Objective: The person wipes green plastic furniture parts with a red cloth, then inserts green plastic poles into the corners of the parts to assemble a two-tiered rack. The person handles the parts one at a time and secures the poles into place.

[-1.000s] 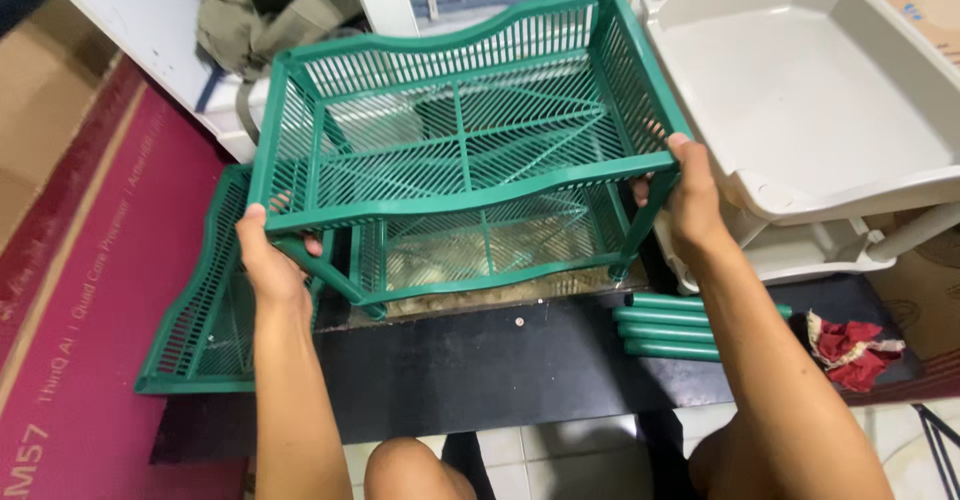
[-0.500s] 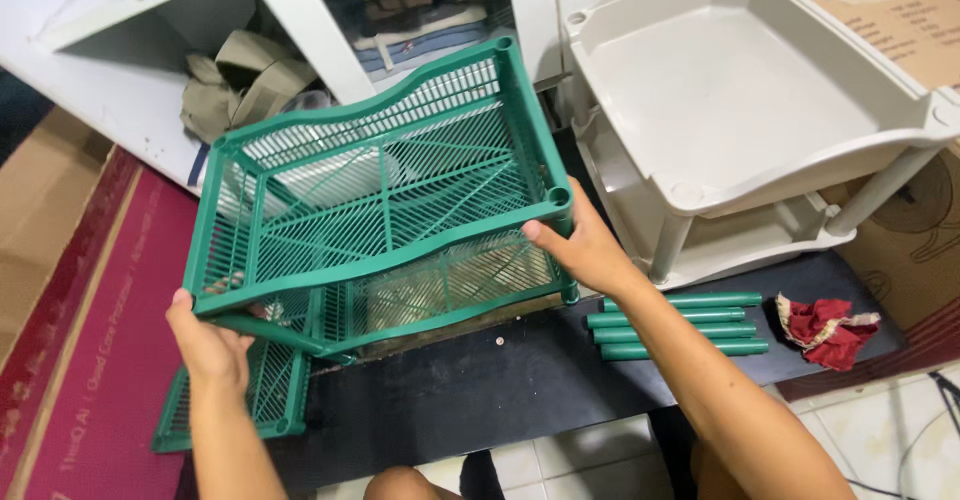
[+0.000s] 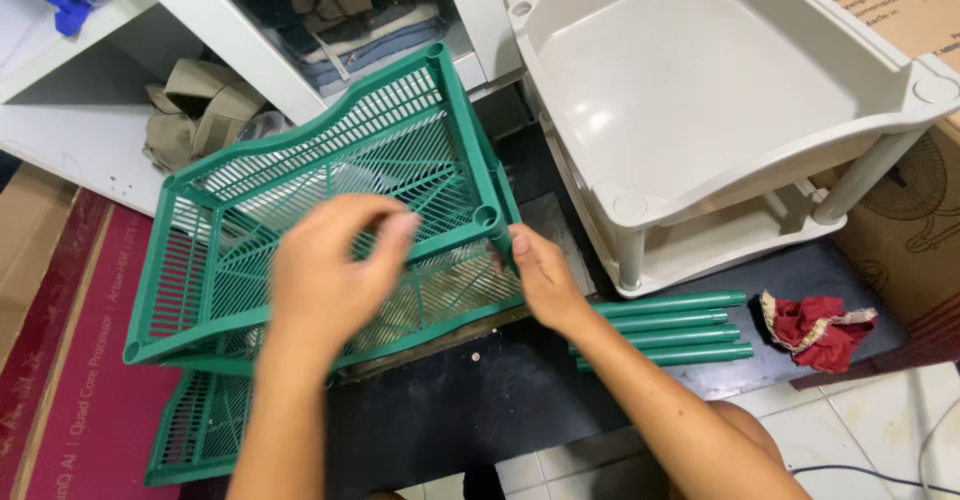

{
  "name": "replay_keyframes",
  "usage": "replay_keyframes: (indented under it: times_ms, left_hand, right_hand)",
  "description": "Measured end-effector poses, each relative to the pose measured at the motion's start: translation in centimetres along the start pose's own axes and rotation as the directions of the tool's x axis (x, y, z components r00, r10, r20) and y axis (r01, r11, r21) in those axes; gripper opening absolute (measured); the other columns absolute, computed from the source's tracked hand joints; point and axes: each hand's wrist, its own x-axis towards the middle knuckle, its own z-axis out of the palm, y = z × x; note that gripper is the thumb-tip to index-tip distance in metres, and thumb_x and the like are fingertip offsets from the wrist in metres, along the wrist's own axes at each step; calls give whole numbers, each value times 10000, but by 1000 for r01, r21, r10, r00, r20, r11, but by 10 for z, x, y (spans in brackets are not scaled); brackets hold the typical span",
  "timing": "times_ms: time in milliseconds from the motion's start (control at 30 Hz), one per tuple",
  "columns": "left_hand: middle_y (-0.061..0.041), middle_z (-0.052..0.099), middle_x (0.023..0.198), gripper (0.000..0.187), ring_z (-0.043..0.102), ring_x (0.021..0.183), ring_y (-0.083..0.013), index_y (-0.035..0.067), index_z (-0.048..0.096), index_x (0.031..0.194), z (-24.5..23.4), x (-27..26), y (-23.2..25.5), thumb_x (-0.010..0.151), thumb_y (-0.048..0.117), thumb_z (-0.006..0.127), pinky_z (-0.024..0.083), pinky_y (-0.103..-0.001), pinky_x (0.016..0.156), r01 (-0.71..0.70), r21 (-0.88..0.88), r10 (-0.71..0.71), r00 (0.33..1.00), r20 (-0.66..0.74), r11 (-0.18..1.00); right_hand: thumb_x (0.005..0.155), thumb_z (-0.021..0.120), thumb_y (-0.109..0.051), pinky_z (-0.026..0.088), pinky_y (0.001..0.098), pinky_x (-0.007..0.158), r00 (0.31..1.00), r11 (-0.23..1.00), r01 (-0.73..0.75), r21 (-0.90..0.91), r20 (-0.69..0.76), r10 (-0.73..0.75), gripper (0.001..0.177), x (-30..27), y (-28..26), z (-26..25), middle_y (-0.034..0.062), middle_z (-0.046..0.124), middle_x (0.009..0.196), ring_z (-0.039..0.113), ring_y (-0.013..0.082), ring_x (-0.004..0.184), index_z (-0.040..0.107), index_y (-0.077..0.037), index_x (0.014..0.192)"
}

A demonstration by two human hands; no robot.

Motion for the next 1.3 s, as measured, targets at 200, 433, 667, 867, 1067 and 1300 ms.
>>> replay_keyframes:
  times_ms: [200, 433, 667, 867, 1067, 1300]
  left_hand:
    - [-119, 686, 642, 545, 669, 661, -381, 91, 691, 686, 45, 50, 57, 960, 536, 538, 503, -484, 613, 250, 276, -329, 897, 296, 928]
    - [-181, 693, 697, 514, 665, 717, -441, 77, 698, 720, 75, 49, 62, 971, 481, 502, 508, -542, 657, 272, 355, -373, 891, 258, 894]
    - [-215, 689, 721, 491, 662, 749, -471, 79, 715, 768, 86, 47, 62, 982, 455, 483, 505, -568, 696, 321, 404, -437, 867, 238, 857]
    - [-214, 692, 735, 528, 659, 780, -471, 51, 696, 738, 86, 51, 57, 981, 468, 483, 502, -567, 721, 354, 383, -477, 826, 299, 853]
    - [-206, 685, 728, 500, 653, 766, -467, 83, 707, 743, 82, 52, 60, 965, 478, 495, 499, -563, 702, 352, 353, -450, 856, 252, 867]
    - [-132, 705, 983, 264, 657, 956, -360, 51, 666, 931, 72, 7, 49, 1002, 298, 608, 501, -445, 857, 68, 73, -45, 959, -278, 995]
  right_hand:
    - [1125, 323, -505, 473, 289, 723, 998, 999, -54, 10, -25, 54, 575, 0, 6, 4, 33, 549, 819, 529, 126, 774, 559, -7, 963]
    - [1092, 269, -524, 537, 313, 708, 987, 991, -93, 98, -120, 104, 623, 2, 9, 11, 53, 630, 910, 610, 139, 821, 607, -2, 1069]
    - [1100, 189, -493, 507, 364, 609, 975, 991, -134, -8, -180, 131, 722, 11, 1, 14, 105, 603, 679, 614, 242, 622, 660, 1, 864]
    - [1110, 163, -497, 476, 361, 627, 969, 985, -102, -139, -237, 67, 765, 15, 2, 18, 92, 574, 591, 597, 238, 581, 658, -13, 784]
    - [1098, 178, -517, 468, 356, 623, 963, 982, -188, -34, -205, 177, 733, 11, 4, 16, 86, 570, 657, 568, 212, 617, 645, -12, 845]
    - [1107, 243, -528, 499, 318, 742, 987, 995, -53, -80, -155, 40, 686, 0, 19, 8, 66, 644, 790, 609, 171, 757, 655, -4, 947]
